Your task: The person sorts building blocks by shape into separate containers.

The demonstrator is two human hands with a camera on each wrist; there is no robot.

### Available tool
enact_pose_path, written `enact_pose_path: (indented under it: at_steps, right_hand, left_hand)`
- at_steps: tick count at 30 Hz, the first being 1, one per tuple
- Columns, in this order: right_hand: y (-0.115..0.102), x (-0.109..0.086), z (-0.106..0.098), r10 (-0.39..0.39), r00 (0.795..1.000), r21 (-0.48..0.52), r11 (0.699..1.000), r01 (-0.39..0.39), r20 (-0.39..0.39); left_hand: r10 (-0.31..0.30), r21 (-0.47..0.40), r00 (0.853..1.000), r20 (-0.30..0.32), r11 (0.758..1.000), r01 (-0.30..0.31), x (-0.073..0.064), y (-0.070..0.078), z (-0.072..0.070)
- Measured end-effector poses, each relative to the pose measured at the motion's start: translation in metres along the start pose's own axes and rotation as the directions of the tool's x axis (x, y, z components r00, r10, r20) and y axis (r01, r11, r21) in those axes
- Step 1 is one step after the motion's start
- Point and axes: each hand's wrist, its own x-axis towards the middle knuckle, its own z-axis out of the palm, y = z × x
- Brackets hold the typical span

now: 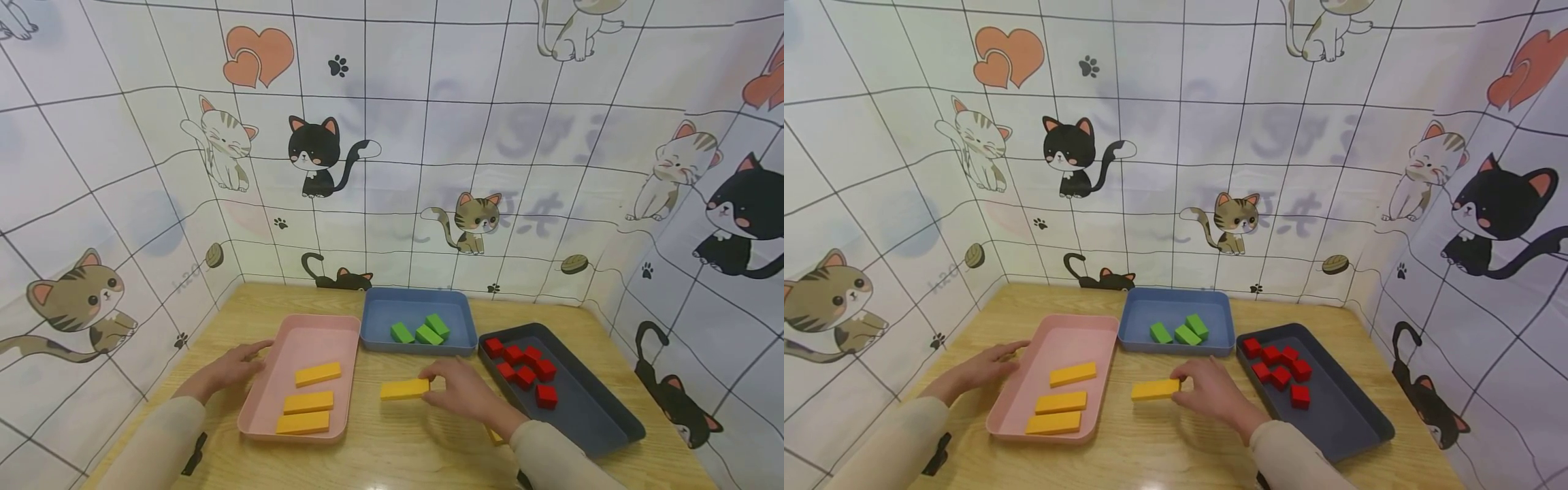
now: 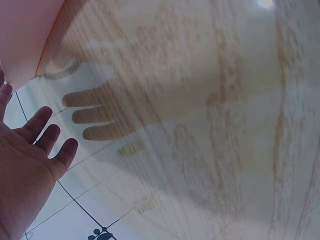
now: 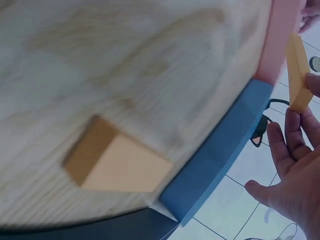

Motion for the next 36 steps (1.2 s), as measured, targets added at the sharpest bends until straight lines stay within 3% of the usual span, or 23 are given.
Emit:
enact_pose_path:
  at_steps: [16, 24, 36]
  right_hand:
    - [-0.023, 0.042, 0.010, 0.072, 0.982, 0.080, 0.995, -0.059, -0.177]
    - [-0.032, 0.062, 0.023, 0.112, 0.973, 0.149, 0.985, -0.082, -0.200]
    - [-0.046, 0.091, 0.041, 0.110, 0.973, 0.134, 0.987, -0.083, -0.204]
  left_hand:
    - [0.012, -0.008, 1.000, 0.003, 1.000, -0.012, 0.000, -0.001, 0.001]
    - [0.020, -0.014, 1.000, 0.002, 1.000, -0.020, -0.002, 0.002, -0.001]
    - [0.011, -0.013, 1.000, 0.003, 1.000, -0.011, -0.002, 0.001, 0.000]
